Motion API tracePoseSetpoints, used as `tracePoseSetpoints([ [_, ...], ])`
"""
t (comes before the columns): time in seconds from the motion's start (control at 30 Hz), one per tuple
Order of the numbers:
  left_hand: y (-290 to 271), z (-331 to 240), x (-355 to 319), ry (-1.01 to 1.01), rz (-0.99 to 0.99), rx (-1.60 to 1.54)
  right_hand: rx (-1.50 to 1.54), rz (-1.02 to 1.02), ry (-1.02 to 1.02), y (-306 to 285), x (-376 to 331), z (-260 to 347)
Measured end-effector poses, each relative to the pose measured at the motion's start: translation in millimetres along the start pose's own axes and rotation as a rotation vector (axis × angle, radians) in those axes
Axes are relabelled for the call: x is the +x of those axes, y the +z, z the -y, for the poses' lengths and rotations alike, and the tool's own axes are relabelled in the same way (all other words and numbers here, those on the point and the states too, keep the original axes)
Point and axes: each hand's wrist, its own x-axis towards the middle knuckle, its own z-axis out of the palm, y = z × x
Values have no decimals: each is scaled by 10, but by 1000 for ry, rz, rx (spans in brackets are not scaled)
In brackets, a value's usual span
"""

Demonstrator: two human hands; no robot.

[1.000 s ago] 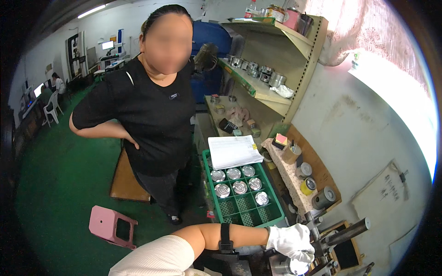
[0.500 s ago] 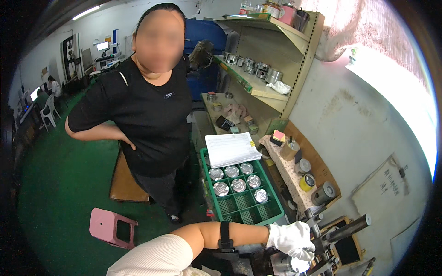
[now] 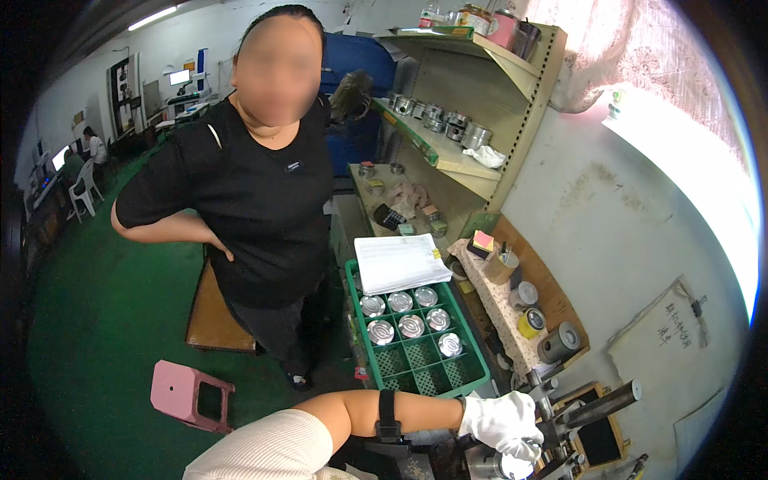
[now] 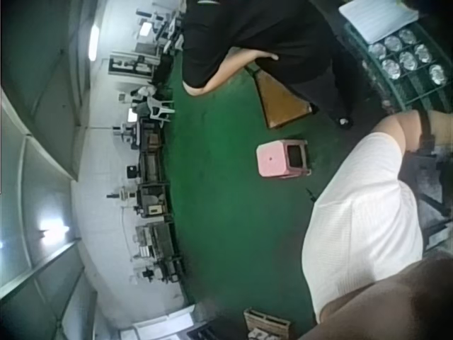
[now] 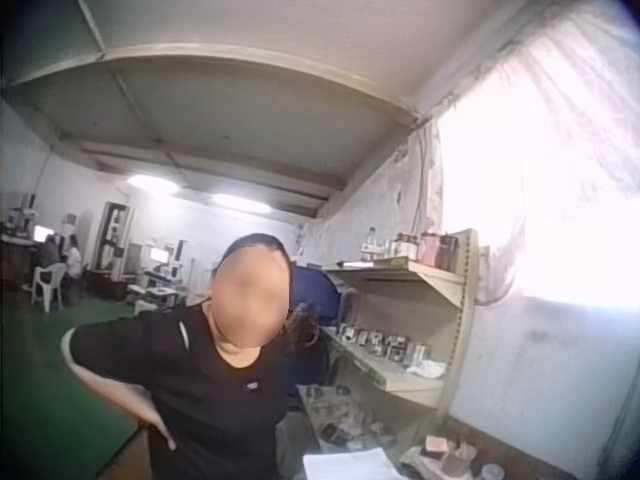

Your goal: Inspecting and measuring metal parts using a manual press with a dial indicator.

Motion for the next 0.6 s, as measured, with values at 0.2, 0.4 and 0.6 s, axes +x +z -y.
tracePoseSetpoints([
  [0.2,-102,-64,8,-46,100,9,37,-14,10,9,-18,-32],
  [0.4,-15,-11,6,5,32,-10,20,28,0,-46,4,-46],
  [0.6,-77,-28,13,-26,69,6,25,14,13,-45,18,-54],
])
